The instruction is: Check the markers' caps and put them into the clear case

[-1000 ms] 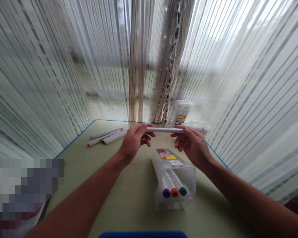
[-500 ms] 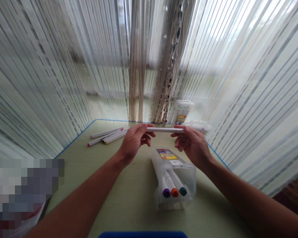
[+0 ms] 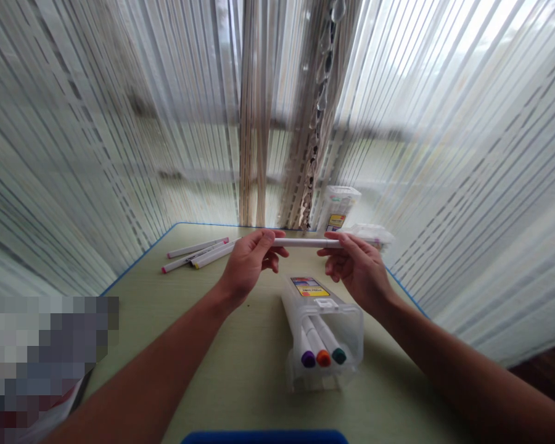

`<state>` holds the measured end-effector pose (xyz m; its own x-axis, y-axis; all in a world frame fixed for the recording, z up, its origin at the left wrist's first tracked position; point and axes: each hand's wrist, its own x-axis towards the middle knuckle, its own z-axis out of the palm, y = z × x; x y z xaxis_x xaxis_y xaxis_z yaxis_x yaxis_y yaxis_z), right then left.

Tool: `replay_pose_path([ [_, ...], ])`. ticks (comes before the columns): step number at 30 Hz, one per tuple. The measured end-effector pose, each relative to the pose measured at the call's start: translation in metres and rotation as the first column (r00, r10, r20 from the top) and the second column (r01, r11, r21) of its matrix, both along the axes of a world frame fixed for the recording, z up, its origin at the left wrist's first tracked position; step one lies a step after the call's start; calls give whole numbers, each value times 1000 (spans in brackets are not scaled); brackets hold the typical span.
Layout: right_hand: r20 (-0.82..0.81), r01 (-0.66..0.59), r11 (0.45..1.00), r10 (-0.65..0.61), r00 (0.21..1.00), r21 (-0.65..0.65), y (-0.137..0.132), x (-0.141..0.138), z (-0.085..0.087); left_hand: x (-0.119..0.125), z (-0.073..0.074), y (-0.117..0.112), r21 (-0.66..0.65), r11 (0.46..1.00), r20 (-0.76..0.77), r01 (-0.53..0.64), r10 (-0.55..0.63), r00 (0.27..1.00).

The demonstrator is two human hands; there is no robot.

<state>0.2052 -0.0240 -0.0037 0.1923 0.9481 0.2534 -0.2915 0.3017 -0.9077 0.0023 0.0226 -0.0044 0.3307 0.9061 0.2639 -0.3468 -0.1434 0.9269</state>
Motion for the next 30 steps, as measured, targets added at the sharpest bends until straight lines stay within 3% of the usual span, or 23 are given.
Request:
replay_pose_path([
  [30,117,-7,999,1,993,48,2,1,-7,-1,2,-1,146,984,-164,-99,123,979],
])
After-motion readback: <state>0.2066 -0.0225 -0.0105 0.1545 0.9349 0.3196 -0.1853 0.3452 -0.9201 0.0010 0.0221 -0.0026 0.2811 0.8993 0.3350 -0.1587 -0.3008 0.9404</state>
